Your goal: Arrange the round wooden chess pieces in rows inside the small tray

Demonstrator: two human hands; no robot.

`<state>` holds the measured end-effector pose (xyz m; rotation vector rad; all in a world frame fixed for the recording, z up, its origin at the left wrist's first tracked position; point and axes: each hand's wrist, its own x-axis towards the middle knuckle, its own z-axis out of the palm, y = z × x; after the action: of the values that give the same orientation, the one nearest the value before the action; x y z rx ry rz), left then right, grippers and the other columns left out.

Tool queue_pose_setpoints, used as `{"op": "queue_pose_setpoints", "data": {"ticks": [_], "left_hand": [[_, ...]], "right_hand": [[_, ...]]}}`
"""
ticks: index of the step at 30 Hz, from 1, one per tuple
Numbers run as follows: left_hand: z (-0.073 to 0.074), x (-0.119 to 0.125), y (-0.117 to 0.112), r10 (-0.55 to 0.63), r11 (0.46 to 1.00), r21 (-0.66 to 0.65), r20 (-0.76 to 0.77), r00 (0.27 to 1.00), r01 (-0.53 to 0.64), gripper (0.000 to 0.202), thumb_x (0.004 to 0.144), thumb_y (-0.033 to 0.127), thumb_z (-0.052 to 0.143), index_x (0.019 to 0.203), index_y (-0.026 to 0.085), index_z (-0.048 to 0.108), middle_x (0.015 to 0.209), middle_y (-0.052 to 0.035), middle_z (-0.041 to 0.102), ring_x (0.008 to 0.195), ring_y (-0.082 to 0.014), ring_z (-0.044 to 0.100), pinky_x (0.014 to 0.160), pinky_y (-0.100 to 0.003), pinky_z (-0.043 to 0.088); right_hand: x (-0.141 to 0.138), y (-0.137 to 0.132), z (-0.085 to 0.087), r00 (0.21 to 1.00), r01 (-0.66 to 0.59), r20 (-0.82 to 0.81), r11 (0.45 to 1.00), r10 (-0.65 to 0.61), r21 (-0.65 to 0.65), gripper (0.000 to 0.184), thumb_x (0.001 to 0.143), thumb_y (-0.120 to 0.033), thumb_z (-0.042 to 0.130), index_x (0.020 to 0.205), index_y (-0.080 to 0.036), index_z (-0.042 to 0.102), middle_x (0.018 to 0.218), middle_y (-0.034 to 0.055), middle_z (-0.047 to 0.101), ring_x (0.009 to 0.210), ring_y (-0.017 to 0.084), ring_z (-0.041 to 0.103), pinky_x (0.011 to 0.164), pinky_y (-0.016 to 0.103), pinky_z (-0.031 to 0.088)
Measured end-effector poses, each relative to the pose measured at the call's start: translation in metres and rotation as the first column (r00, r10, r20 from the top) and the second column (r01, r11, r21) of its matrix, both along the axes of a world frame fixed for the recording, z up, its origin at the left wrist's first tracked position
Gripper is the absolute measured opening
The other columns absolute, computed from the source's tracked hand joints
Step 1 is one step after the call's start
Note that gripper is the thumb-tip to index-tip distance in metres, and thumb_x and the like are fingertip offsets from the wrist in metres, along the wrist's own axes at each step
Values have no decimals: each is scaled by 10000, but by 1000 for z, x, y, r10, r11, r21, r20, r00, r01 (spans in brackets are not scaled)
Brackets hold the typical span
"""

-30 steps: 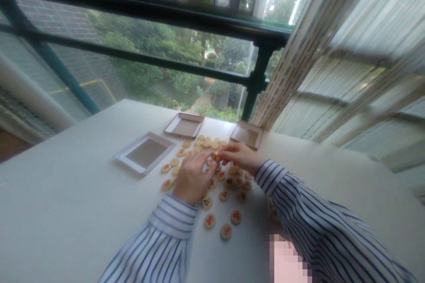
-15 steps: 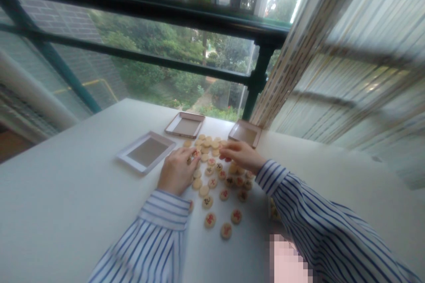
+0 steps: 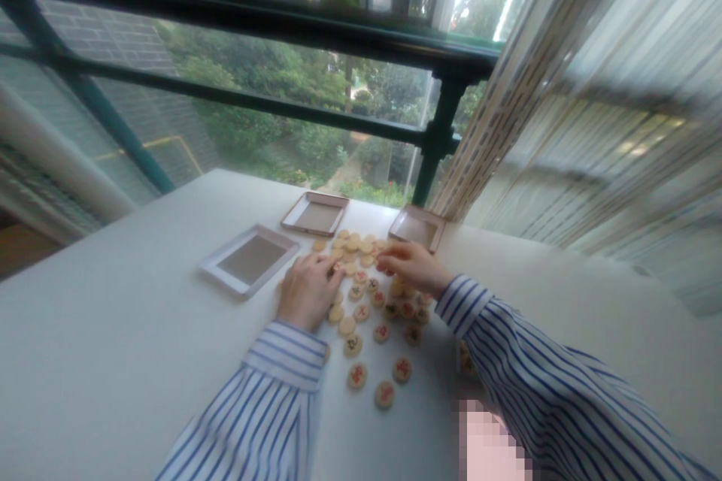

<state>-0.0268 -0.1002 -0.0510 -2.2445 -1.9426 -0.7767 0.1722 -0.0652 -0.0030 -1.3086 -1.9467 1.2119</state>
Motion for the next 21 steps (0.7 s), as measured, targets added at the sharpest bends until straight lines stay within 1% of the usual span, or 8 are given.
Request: {"op": "queue_pose_setpoints", "data": {"ticks": [3,6,8,11,14,18,21], "left_hand": [[0,1,-1,9,1000,4,-43,999,-8,305,828,353,410,904,212,670,884,-74,642,821,-219,547,747,-349,426],[1,2,-3,24,1000,7,-83,996,-24,305,823,359,410,863,215,675,867,-73,642,781,-217,546,719,-344,424],[1,3,-3,28,1000,12,-104,994,-27,301,818,361,416,857,214,676,861,-75,641,767,-218,545,704,-342,422],[2,4,-3,30,999,18,-128,991,-28,299,817,358,416,856,213,674,849,-77,639,762,-220,542,702,-344,420],[3,5,-4,34,999,27,-135,990,-30,297,820,351,411,851,209,670,835,-79,636,770,-227,541,708,-354,419],[5,8,-7,42,999,35,-122,992,-38,285,821,338,409,819,206,662,829,-79,633,790,-236,544,696,-359,418],[8,9,-9,52,998,50,-101,994,-47,264,821,330,418,847,212,653,850,-72,634,822,-235,544,731,-361,416]], "right_hand": [[0,5,-5,999,-7,40,999,5,53,224,778,-250,508,877,-112,655,789,52,667,653,103,573,615,217,440],[0,9,-9,983,-13,181,984,-20,179,228,778,-272,506,886,-148,664,831,42,672,720,122,584,654,225,424],[-1,11,-9,948,-28,312,961,-62,274,231,783,-290,496,887,-168,663,831,37,673,734,134,585,659,233,411],[-6,13,-7,861,-48,483,922,-157,385,245,794,-321,477,902,-187,651,835,44,672,738,159,584,642,248,396],[-13,15,-4,793,-85,577,904,-193,418,262,809,-342,460,940,-196,633,887,62,669,783,178,589,650,254,395],[-25,18,-1,747,-163,640,883,-182,441,292,820,-332,455,1046,-203,588,1002,80,643,909,197,568,747,277,397],[-33,21,-1,708,-203,683,874,-182,442,294,813,-299,452,1065,-209,573,1023,85,628,946,210,550,790,312,392]]}}
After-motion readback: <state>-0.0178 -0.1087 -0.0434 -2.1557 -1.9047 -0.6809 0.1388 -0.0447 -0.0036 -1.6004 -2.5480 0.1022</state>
